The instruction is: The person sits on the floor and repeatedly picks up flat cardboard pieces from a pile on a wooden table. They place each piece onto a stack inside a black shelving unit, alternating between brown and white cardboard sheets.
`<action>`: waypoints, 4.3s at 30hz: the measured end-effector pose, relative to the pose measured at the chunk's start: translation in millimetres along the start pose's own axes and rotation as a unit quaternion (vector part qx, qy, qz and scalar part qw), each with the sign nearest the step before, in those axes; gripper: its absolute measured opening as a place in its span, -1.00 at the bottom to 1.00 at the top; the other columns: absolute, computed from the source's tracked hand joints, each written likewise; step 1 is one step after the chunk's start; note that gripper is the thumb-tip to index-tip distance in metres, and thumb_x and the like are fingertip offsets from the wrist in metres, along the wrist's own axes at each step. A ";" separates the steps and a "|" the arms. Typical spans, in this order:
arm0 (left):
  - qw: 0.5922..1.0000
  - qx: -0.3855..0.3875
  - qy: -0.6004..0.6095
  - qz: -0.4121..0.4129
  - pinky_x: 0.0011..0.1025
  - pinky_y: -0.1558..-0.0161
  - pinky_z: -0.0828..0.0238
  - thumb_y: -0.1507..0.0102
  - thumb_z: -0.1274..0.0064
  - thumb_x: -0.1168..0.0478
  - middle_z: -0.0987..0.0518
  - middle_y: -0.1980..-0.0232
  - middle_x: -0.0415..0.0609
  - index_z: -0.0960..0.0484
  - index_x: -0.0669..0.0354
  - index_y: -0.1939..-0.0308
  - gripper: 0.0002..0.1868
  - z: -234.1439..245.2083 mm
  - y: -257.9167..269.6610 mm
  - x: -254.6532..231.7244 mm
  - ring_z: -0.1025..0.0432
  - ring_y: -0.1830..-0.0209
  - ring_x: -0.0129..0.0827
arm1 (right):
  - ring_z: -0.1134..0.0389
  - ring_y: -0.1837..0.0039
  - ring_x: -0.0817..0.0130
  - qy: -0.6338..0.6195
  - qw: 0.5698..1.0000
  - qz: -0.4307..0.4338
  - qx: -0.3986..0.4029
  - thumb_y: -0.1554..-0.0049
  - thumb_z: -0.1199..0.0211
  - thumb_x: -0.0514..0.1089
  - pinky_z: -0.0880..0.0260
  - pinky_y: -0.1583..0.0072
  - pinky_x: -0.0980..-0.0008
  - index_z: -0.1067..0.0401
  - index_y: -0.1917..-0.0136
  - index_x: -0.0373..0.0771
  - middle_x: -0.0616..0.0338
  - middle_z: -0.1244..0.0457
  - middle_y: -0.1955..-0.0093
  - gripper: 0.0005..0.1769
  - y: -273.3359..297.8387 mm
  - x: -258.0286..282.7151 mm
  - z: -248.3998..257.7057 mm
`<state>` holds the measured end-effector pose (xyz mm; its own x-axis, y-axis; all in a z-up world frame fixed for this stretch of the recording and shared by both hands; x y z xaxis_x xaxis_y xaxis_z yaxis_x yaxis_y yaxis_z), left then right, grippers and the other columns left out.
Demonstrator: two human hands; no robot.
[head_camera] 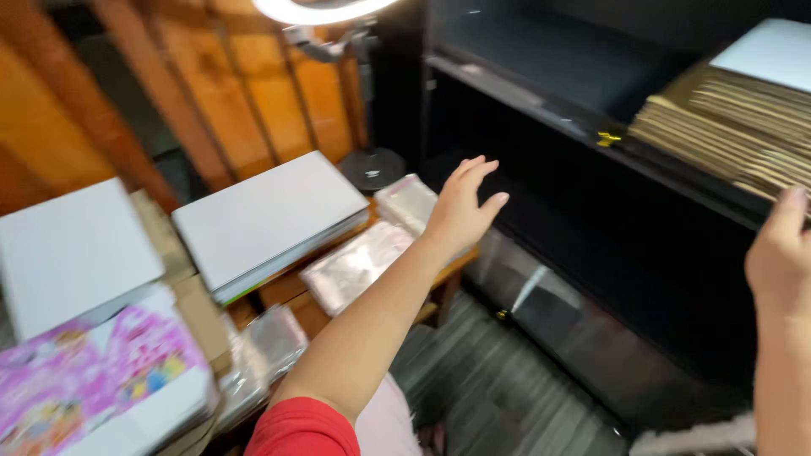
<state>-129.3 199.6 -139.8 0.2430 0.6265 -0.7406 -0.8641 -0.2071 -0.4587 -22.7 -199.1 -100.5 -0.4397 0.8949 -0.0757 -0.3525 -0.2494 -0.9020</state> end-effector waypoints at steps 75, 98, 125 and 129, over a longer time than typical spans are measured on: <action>0.676 -0.519 0.425 0.303 -0.01 -0.26 -0.56 -0.44 0.22 0.43 -0.07 -0.52 0.49 0.08 0.22 -0.65 -0.30 284.2 212.8 172.8 -0.36 -0.33 0.37 | -0.30 -0.44 -0.13 -0.707 0.340 -0.440 0.437 -0.42 -0.04 -0.06 -0.39 -0.42 -0.03 -0.05 -0.59 -0.18 -0.27 -0.15 -0.38 -0.46 60.4 530.0 -270.1; 0.749 -0.442 0.248 0.426 0.08 -0.12 -0.54 -0.37 0.04 0.40 -0.48 -0.31 0.26 -0.16 0.05 -0.62 -0.28 253.9 267.9 185.6 -0.44 -0.30 -0.01 | -0.47 0.00 0.19 -0.601 0.502 -0.293 0.549 -0.12 -0.31 -0.41 -0.55 0.12 0.36 -0.29 -0.52 -0.28 -0.08 -0.38 -0.12 -0.30 70.7 489.1 -225.8; 0.846 -0.300 0.378 0.226 0.00 0.22 -0.73 -0.34 -0.10 0.31 -0.59 -0.11 0.18 -0.42 0.08 -0.42 -0.46 189.3 56.2 82.0 -0.61 0.03 -0.07 | -0.46 -0.05 0.48 -0.593 0.701 -0.295 0.265 0.00 -0.24 -0.48 -0.55 -0.04 0.48 -0.46 -0.37 -0.25 0.21 -0.42 -0.04 -0.35 -95.8 206.0 -37.6; 0.888 -0.207 0.318 0.259 -0.52 0.38 -0.32 -0.29 0.05 0.25 -0.63 -0.06 -0.20 -0.59 -0.02 -0.32 -0.51 163.1 6.8 -26.2 -0.49 0.12 -0.39 | -0.36 0.07 0.59 -0.432 0.780 -0.348 0.290 -0.13 -0.23 -0.34 -0.31 0.10 0.69 -0.54 -0.31 -0.03 0.35 -0.41 -0.21 -0.51 -138.5 145.6 62.3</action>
<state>-213.5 304.4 -43.4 0.1732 -0.1581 -0.9721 -0.7280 -0.6853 -0.0183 -89.4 -57.3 39.9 -0.2786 0.3681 0.8871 -0.9586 -0.1637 -0.2331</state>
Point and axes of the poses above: each hand's wrist, its own y-axis away from the middle knuckle, its own z-axis out of the back of the hand, x = y × z, the point moved 6 cm from there along -y, towards the middle knuckle
